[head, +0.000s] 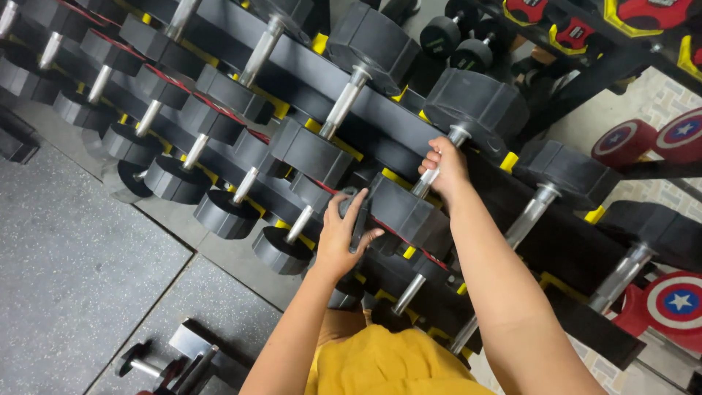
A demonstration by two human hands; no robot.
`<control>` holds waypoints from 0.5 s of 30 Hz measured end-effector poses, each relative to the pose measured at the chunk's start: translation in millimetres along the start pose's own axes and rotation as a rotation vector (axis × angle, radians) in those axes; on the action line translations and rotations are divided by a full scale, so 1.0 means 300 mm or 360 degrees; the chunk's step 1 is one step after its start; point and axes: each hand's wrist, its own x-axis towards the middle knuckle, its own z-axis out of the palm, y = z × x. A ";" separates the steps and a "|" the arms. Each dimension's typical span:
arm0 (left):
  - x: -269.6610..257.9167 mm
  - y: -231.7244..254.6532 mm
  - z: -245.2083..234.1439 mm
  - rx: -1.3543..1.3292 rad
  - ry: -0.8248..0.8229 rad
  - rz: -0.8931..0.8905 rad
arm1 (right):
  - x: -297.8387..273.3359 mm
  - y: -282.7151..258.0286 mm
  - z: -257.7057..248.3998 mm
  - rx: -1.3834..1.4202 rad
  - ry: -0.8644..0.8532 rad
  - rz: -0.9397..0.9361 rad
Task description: Cleaning and wiping down dumbbells on a rack in a gym.
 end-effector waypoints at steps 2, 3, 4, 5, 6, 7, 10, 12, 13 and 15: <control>0.001 0.003 -0.006 0.0052 0.0019 0.0069 | -0.017 -0.004 0.000 0.0011 -0.0041 -0.0006; -0.001 0.006 -0.013 0.0104 0.0030 0.0136 | -0.027 -0.004 0.003 0.0025 -0.0076 -0.0008; 0.003 0.012 -0.021 0.0108 0.0040 0.0134 | -0.027 -0.008 0.015 0.0022 -0.0085 -0.0007; 0.003 0.019 -0.024 0.0097 -0.0002 0.0114 | -0.035 -0.010 0.012 -0.0001 -0.0110 -0.0009; 0.003 0.027 -0.027 0.0086 -0.0043 0.0094 | -0.042 -0.011 0.009 -0.0024 -0.0135 -0.0011; 0.003 0.024 -0.019 0.0092 -0.0028 0.0094 | -0.022 -0.008 -0.001 -0.0029 -0.0151 -0.0012; -0.007 0.028 -0.004 0.0085 -0.0043 0.0096 | 0.013 0.007 -0.025 -0.0002 -0.0195 0.0014; -0.015 0.040 0.002 0.0075 -0.0005 0.0100 | 0.012 0.010 -0.034 0.0011 -0.0302 -0.0012; -0.017 0.041 0.002 0.0076 -0.0005 0.0098 | 0.022 0.018 -0.044 0.0011 -0.0302 -0.0010; -0.013 0.043 0.001 0.0115 -0.0014 0.0104 | 0.047 0.027 -0.061 0.0046 -0.0372 0.0018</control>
